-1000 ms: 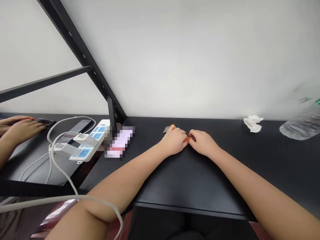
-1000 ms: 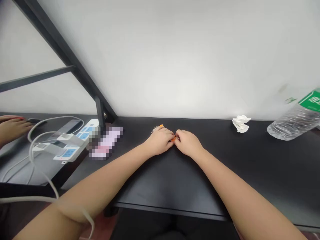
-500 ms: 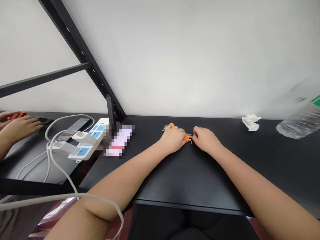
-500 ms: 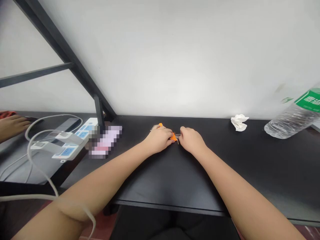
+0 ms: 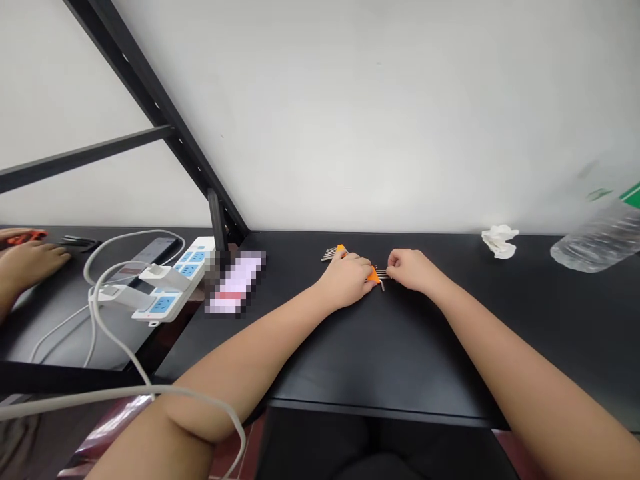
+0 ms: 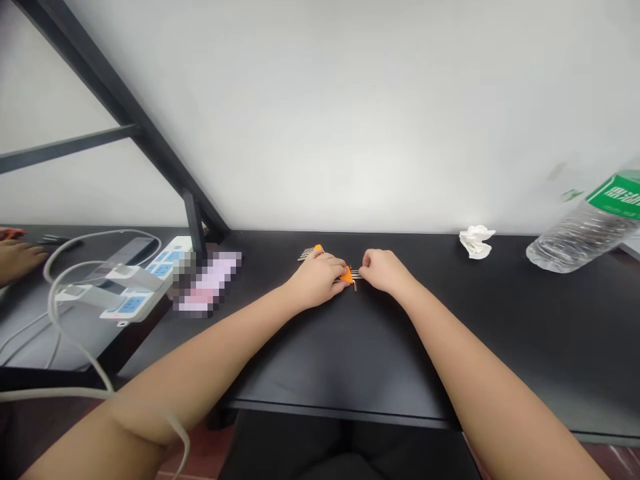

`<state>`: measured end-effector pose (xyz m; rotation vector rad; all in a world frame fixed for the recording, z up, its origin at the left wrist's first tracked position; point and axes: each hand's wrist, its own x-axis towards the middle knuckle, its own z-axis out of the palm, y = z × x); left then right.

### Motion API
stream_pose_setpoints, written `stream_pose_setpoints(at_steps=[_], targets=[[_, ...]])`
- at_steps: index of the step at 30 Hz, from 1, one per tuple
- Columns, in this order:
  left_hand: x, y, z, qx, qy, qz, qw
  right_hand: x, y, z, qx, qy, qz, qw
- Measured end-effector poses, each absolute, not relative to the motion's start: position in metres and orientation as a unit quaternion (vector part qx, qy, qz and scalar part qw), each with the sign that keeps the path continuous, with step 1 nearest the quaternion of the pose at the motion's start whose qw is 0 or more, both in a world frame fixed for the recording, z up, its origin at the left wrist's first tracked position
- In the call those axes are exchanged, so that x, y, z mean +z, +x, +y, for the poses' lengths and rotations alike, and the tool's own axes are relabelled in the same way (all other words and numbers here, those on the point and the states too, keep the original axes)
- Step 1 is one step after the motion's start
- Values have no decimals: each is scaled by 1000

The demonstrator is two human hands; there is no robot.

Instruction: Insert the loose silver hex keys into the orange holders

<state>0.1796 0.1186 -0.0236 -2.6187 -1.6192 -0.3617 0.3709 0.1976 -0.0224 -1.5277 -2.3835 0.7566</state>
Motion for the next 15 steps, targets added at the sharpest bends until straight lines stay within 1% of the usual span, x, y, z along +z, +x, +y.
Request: stream_pose_setpoints(at_steps=[3,7,9,13,15], targets=[[-23,180,118,-111,-850,-515,17,-16,377,197,333,-506,-793,71],[-22,180,118,-111,-852,-512,16,-11,383,197,363,-468,-804,60],[-23,179,118,-112,-854,-508,17,-11,383,196,342,-456,-819,61],[-23,180,117,-108,-856,-505,19,-13,378,190,247,-469,-843,91],[-23,181,117,-102,-857,-505,21,-13,375,188,230,-482,-841,91]])
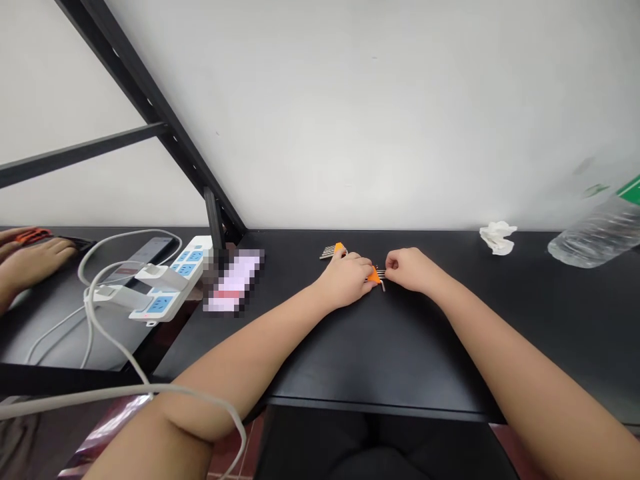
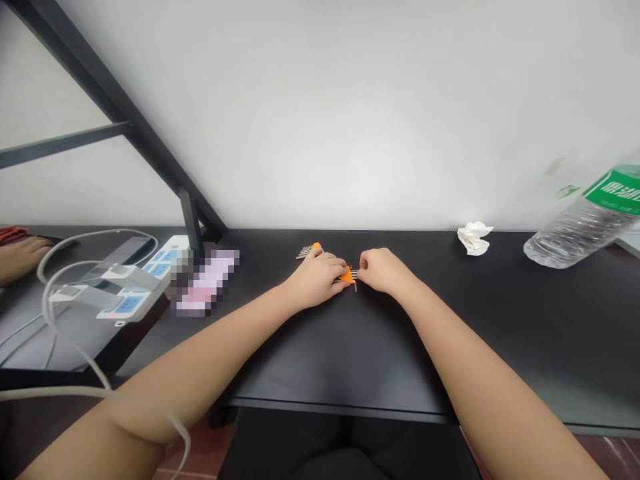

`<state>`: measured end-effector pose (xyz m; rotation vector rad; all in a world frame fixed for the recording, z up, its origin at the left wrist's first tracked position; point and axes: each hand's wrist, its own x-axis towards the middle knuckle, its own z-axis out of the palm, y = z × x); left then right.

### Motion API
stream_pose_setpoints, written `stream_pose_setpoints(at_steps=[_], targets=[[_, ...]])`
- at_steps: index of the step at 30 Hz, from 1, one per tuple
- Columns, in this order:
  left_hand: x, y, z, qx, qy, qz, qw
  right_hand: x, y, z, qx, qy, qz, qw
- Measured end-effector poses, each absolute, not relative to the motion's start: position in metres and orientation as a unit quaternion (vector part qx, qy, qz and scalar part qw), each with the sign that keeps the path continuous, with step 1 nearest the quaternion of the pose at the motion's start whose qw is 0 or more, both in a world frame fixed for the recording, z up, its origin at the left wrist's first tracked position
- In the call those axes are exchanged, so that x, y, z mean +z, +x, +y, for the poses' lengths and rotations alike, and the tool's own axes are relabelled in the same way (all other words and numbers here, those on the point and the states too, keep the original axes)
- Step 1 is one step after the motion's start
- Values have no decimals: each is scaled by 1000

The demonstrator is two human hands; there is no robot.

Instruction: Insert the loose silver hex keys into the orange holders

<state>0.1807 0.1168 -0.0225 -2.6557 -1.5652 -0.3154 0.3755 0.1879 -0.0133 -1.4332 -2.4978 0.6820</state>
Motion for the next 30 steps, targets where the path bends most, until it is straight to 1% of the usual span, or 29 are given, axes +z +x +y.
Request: stream_pose_setpoints(at_steps=[2,4,7,14,16,18,21,27,30], targets=[[-22,181,116,-95,-858,-505,23,-13,375,188,257,-504,-821,76],[-21,182,116,-90,-858,-505,23,-14,375,192,310,-527,-789,55],[-20,183,116,-93,-857,-506,22,-17,378,198,369,-527,-764,43],[-20,182,115,-99,-853,-511,18,-17,382,200,373,-497,-783,11],[-21,182,115,-102,-854,-510,19,-14,385,198,397,-481,-781,4],[-21,182,115,-106,-854,-510,18,-11,388,197,446,-459,-768,-5],[-22,182,114,-110,-851,-513,17,-10,392,198,514,-444,-734,-2],[-21,184,113,-109,-850,-515,13,-11,393,199,506,-451,-735,-5],[-20,183,113,-108,-850,-516,11,-11,395,199,536,-435,-724,14]])
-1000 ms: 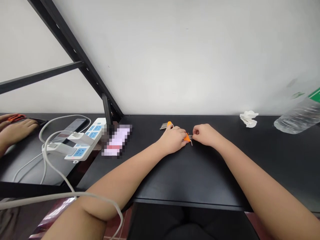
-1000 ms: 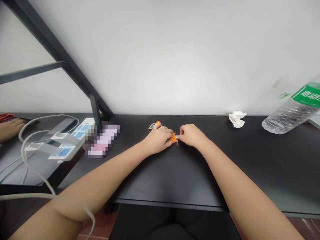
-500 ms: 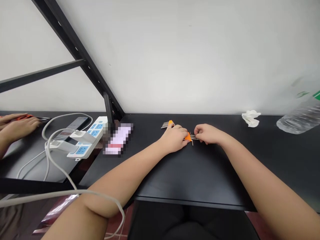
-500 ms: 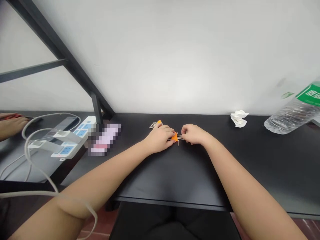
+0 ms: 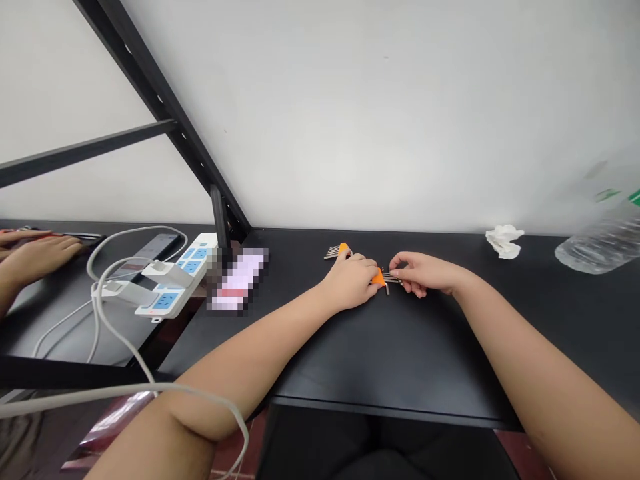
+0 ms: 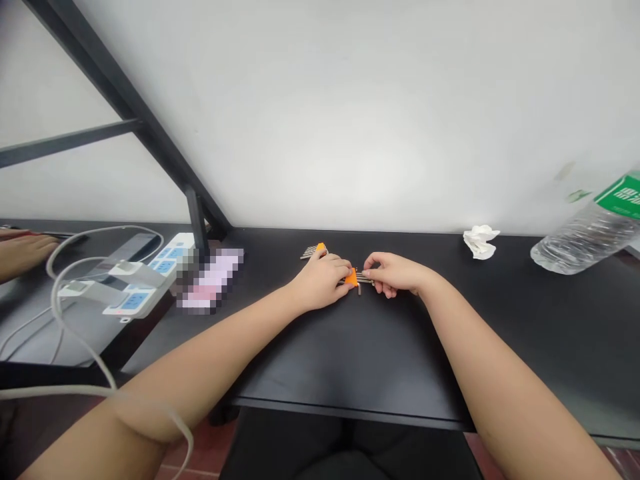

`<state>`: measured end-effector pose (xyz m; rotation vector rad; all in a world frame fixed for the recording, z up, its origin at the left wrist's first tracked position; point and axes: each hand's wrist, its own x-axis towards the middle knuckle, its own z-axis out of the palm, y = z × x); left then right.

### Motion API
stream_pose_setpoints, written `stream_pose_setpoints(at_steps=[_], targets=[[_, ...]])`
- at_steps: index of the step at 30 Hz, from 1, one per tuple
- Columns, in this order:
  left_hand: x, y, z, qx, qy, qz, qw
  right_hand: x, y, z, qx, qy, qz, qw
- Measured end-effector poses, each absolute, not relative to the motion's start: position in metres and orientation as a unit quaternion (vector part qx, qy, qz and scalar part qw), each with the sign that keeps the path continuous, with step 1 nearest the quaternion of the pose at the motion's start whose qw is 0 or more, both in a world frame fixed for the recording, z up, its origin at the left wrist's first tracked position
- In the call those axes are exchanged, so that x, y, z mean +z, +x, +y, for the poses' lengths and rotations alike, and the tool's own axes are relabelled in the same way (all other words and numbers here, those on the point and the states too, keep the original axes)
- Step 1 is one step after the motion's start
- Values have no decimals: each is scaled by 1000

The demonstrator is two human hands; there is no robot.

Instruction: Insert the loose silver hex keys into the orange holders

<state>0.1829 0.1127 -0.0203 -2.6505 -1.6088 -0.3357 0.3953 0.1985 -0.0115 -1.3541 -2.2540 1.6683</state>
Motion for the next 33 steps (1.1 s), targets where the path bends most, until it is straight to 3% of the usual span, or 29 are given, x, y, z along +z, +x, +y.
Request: stream_pose_setpoints(at_steps=[10,23,33], targets=[[-19,186,112,-106,-852,-513,-4,-18,385,198,414,-502,-760,-11],[-18,186,109,-109,-856,-505,-15,-6,395,197,375,-506,-773,-78],[-16,188,108,-110,-855,-506,-18,-7,387,193,358,-526,-769,-60]])
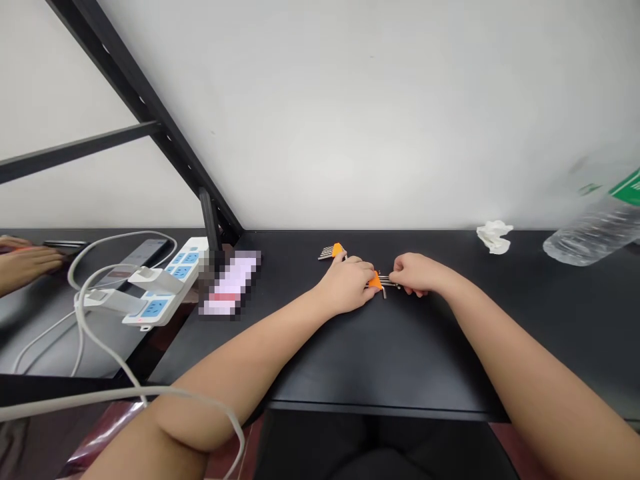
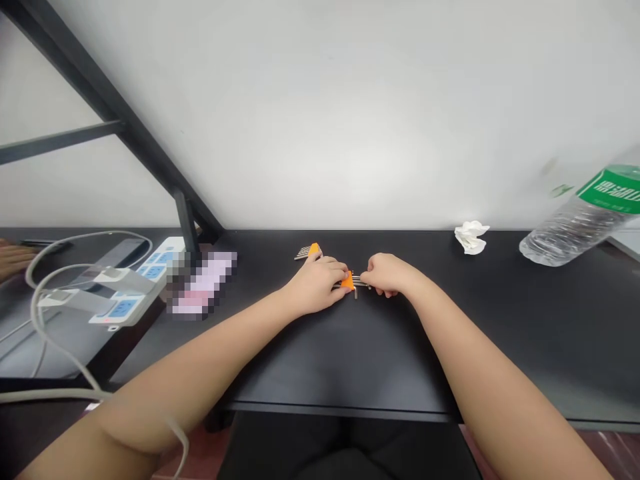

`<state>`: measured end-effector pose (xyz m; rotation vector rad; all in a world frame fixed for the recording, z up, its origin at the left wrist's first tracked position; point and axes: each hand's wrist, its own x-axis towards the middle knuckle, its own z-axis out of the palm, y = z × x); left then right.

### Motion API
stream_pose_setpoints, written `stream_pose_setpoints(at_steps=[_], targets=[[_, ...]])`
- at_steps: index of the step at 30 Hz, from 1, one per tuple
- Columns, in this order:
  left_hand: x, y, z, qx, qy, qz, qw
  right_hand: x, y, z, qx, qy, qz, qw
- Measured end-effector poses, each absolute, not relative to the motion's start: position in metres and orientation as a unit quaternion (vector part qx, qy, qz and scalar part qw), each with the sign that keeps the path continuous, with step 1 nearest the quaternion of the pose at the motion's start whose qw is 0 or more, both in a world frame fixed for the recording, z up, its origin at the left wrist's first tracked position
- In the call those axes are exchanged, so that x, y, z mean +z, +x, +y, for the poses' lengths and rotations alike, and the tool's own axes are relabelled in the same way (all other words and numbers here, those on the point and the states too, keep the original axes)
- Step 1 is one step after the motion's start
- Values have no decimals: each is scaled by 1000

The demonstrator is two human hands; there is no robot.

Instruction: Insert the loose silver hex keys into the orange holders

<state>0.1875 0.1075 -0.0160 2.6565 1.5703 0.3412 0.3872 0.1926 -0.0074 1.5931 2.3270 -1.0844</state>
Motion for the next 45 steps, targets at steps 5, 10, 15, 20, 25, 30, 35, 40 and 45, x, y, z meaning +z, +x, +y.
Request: stream_pose_setpoints(at_steps=[5,10,15,20,25,30,35,40,45], targets=[[-15,188,107,106,856,505,14,-10,389,194,-335,547,765,51],[-17,187,108,108,858,501,11,-8,394,194,-346,531,772,51],[-17,187,108,108,859,500,10,-3,397,195,-363,513,776,58],[-16,188,108,106,859,502,11,1,398,190,-360,509,779,66],[-14,188,108,99,860,501,10,4,396,185,-349,519,777,66],[-14,187,109,97,858,504,8,1,399,187,-326,531,777,86],[-15,182,110,108,860,499,8,-3,405,189,-316,533,781,78],[-17,181,110,114,858,501,8,-4,409,192,-193,513,836,-4],[-15,182,110,115,859,499,9,-10,406,192,-194,432,881,-5]])
